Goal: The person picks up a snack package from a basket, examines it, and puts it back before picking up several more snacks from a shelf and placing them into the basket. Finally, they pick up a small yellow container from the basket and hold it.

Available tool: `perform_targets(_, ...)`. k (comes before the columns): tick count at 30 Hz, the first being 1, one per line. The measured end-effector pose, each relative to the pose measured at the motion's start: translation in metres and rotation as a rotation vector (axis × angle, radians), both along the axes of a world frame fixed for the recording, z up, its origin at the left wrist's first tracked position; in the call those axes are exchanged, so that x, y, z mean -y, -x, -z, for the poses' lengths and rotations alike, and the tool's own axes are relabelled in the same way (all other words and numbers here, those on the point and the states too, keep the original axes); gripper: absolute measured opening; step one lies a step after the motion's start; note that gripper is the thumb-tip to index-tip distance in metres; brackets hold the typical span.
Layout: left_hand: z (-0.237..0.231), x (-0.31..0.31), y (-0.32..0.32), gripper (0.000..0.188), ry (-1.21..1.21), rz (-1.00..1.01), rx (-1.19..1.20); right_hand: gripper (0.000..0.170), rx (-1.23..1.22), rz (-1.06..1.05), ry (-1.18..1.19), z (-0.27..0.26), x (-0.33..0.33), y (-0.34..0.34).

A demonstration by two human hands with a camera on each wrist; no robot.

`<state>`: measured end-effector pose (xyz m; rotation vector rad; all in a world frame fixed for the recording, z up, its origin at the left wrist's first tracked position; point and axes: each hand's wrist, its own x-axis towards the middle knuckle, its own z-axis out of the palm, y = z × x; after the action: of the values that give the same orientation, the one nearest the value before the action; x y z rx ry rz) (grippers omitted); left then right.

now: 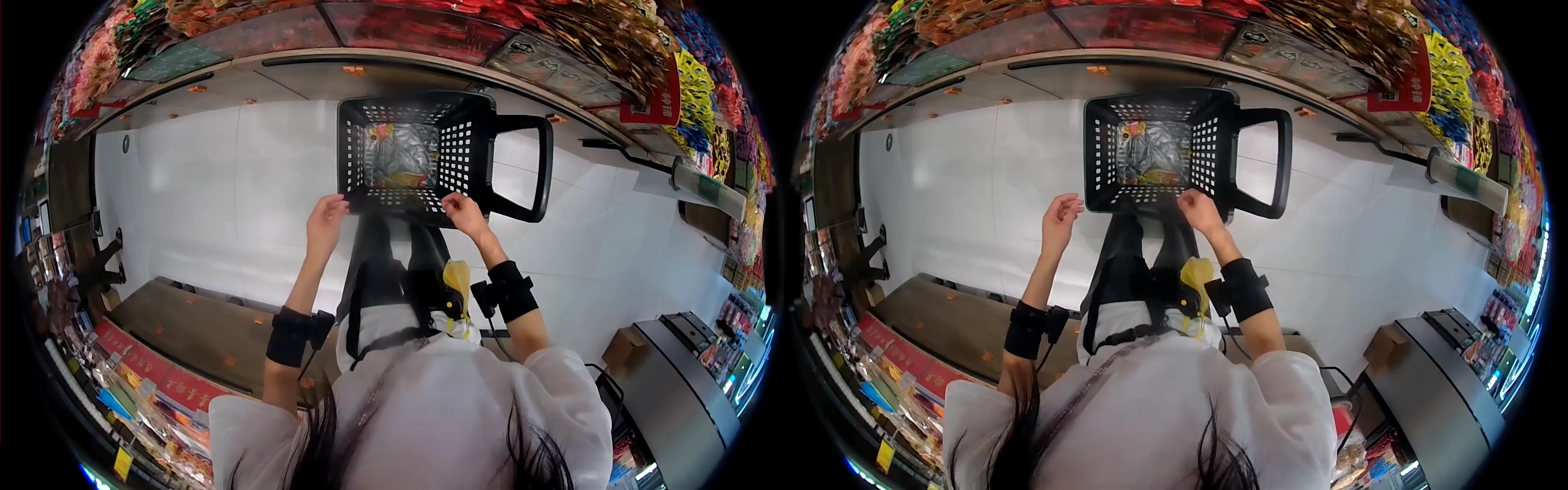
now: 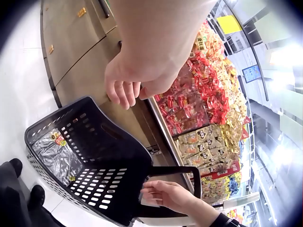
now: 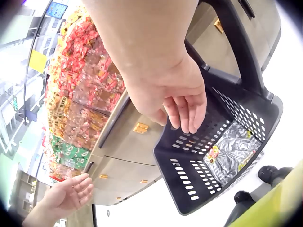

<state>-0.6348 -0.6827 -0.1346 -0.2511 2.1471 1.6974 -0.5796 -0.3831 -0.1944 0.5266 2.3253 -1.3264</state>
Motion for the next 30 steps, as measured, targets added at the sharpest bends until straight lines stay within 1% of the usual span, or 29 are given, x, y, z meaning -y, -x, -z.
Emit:
perform_targets(1,0.008,0.003,0.003,0.02,0.008,0.009,0.017,0.014,0.025,0.007,0.033,0.018,0.005,0.002)
perform_targets(4,0.032,0.013,0.015,0.02,-0.01,0.043,0.054,0.015,-0.004,-0.079,-0.014,0.055,0.021,0.019)
perform_targets(5,0.041,0.017,0.02,0.02,-0.007,0.05,0.047,0.015,0.038,-0.111,-0.028,0.068,0.025,0.027)
perform_targets(6,0.064,0.027,0.029,0.02,-0.004,0.06,0.051,0.021,0.06,-0.155,-0.055,0.088,0.032,0.046)
perform_targets(8,0.083,0.034,0.039,0.019,-0.01,0.063,0.041,0.014,0.09,-0.247,-0.153,0.137,0.035,0.061)
perform_targets(10,0.092,0.037,0.055,0.018,-0.033,0.053,0.029,0.016,0.108,-0.29,-0.191,0.162,0.04,0.08)
perform_targets(12,0.103,0.035,0.069,0.018,-0.025,0.041,0.043,0.015,0.105,-0.385,-0.247,0.201,0.04,0.098)
perform_targets(13,0.111,0.034,0.077,0.018,-0.021,0.037,0.047,0.014,0.182,-0.381,-0.273,0.205,0.044,0.11)
perform_targets(15,0.131,0.035,0.091,0.018,-0.014,0.048,0.036,0.012,0.173,-0.388,-0.27,0.243,0.043,0.125)
perform_targets(16,0.139,0.034,0.098,0.018,-0.031,0.046,0.032,0.012,0.207,-0.395,-0.281,0.248,0.045,0.137)
perform_targets(17,0.145,0.033,0.105,0.018,-0.087,0.027,0.043,0.013,0.267,-0.423,-0.364,0.253,0.05,0.147)
perform_targets(18,0.152,0.032,0.11,0.018,-0.088,0.028,0.05,0.014,0.355,-0.534,-0.324,0.272,0.046,0.154)
perform_targets(20,0.167,0.029,0.123,0.018,-0.096,0.028,0.051,0.012,0.377,-0.562,-0.303,0.312,0.043,0.16)
perform_targets(22,0.178,0.025,0.134,0.02,-0.117,0.07,0.044,0.012,0.32,-0.735,-0.34,0.375,0.036,0.157)
perform_targets(24,0.196,0.023,0.144,0.022,-0.123,0.129,0.013,0.013,0.203,-0.848,-0.408,0.417,0.033,0.161)
perform_targets(26,0.205,0.018,0.154,0.022,-0.142,0.152,0.011,0.014,0.03,-0.899,-0.501,0.446,0.033,0.161)
perform_targets(27,0.209,0.016,0.159,0.022,-0.137,0.165,-0.006,0.016,0.229,-0.668,-0.377,0.403,0.043,0.173)
perform_targets(30,0.224,0.01,0.169,0.022,-0.129,0.196,-0.039,0.016,0.246,-0.689,-0.396,0.445,0.045,0.175)
